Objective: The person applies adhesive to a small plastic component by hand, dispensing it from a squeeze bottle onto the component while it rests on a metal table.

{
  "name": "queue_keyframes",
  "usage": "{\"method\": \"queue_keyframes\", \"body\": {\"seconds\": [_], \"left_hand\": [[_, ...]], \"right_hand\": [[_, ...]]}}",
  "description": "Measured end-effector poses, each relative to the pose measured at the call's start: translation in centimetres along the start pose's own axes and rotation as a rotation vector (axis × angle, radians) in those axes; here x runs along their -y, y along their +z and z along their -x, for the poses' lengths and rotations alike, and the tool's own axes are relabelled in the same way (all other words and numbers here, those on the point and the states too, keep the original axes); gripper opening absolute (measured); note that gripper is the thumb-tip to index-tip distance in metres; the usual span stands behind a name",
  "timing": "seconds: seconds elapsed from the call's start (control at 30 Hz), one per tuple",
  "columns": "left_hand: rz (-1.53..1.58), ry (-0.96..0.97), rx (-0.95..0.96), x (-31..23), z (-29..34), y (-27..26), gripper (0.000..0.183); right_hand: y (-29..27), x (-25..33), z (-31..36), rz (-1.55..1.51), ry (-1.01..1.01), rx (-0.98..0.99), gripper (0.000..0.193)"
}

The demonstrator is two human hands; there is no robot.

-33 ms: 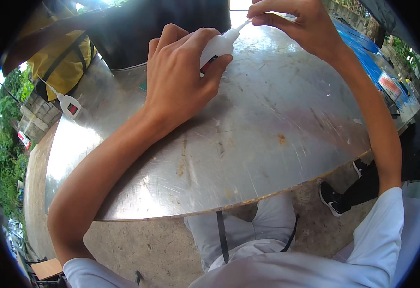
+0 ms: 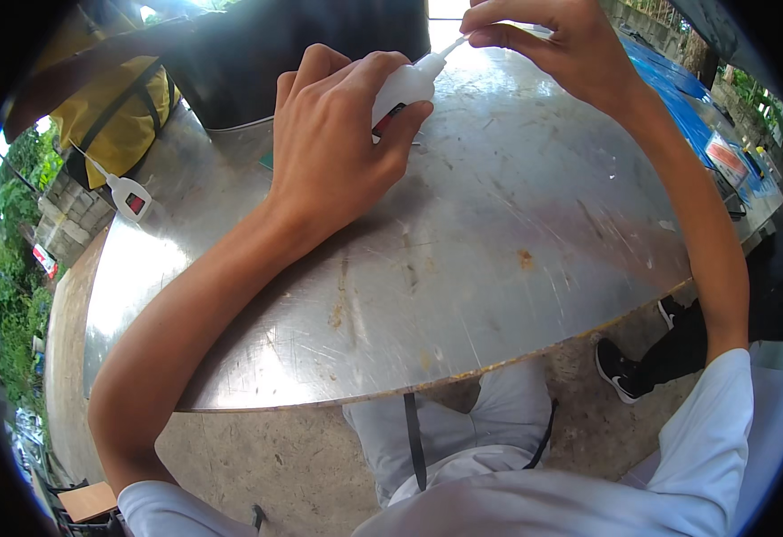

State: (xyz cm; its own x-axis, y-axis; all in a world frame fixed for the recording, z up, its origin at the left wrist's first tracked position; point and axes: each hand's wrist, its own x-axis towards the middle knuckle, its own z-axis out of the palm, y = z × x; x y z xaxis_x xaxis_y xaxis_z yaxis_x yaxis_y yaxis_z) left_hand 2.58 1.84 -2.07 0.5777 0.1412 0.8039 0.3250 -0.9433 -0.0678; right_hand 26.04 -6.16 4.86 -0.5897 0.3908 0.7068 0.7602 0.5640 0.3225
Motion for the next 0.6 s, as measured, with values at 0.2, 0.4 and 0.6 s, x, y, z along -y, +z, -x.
{"method": "queue_keyframes", "body": {"seconds": [0.2,0.4,0.6], "left_hand": [[-0.006,-0.024,0.015,-0.16,0.11,-0.05,0.039],[-0.010,-0.030,0.021,-0.32,0.19,-0.01,0.038],[-0.002,-0.022,0.005,-0.31,0.26,0.06,0.038]], "right_hand": [[0.46,0.09,0.18,-0.072,0.057,0.002,0.008],[0.76,0.07,0.36,-0.037,-0.021,-0.017,0.008],[0.86,0.57,0.11,0.005,-0.054,-0.022,0.008]]}}
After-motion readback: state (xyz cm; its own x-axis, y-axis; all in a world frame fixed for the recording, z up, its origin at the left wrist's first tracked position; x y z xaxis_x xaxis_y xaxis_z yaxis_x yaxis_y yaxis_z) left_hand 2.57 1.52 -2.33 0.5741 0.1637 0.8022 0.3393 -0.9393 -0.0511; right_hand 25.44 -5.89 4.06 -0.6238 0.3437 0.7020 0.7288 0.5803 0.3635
